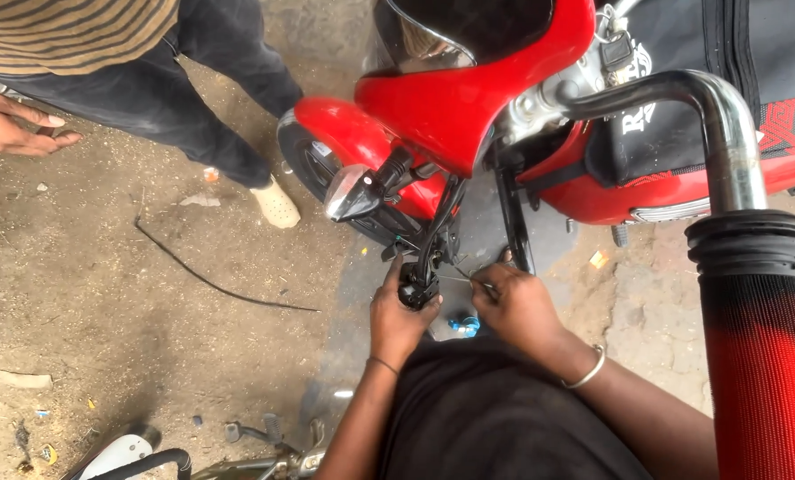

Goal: The person works on the handlebar switch assembly of a red motorcycle, manipulating a small black component and a cable near the headlight area. They use a thin metal rod to work inside the switch housing, reposition the component, and route the cable along the handlebar.

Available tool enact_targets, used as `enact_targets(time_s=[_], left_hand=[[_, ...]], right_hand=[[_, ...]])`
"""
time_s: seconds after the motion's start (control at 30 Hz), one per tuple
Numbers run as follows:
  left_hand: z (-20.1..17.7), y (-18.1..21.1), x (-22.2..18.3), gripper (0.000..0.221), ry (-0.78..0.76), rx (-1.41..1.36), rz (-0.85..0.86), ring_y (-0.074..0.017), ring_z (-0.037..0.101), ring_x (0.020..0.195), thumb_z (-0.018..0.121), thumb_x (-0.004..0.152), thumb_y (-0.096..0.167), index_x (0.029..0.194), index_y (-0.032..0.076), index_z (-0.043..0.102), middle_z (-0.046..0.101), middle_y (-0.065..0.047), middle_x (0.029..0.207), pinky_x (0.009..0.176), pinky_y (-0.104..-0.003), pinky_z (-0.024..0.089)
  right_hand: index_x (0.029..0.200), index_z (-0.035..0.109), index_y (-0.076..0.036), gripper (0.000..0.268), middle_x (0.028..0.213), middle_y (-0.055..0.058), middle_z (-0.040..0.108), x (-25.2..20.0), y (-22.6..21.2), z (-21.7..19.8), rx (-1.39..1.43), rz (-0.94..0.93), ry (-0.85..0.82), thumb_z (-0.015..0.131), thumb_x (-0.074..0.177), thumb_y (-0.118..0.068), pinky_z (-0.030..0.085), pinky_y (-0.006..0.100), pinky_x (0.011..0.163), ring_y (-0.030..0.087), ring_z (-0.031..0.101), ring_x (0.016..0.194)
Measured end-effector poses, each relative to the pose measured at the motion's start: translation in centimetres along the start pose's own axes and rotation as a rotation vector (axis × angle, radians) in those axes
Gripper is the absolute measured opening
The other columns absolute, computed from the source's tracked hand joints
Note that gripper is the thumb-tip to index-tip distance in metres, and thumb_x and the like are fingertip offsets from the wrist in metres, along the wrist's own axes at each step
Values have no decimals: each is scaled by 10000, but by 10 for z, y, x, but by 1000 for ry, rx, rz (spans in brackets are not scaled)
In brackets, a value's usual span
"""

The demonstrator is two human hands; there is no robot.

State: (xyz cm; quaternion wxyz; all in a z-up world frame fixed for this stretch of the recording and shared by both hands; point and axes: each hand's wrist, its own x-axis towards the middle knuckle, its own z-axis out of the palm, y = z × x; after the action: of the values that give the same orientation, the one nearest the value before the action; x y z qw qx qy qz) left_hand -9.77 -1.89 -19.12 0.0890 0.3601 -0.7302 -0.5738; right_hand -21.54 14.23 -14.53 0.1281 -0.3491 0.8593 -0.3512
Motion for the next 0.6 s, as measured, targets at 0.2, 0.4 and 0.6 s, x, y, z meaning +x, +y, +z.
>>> enact_targets(time_s=[0.2,0.4,0.6], left_hand=[[0,2,-5,948,56,328,111,-352,681,964,919,643,214,1454,-4,479,741,-170,999,892,-439,541],[-5,0,-10,1001,145,243,36,-348,669,1046,910,614,251,1460,14,431,720,-176,1088,950,-447,519],[-6,-1,-7,986,68,315,4,-379,628,1099,935,601,265,1449,100,460,706,-158,1146,989,-494,471]], right_hand=[[907,709,-32,129,871,155,737,9,10,29,-49,-101,4,745,791,-75,554,435,730,357,717,781],[969,715,-27,149,866,149,745,6,14,31,177,12,-98,721,840,-101,574,372,664,272,742,712],[985,694,-16,166,855,179,745,8,36,51,88,124,-134,713,844,-100,568,386,666,320,735,746]])
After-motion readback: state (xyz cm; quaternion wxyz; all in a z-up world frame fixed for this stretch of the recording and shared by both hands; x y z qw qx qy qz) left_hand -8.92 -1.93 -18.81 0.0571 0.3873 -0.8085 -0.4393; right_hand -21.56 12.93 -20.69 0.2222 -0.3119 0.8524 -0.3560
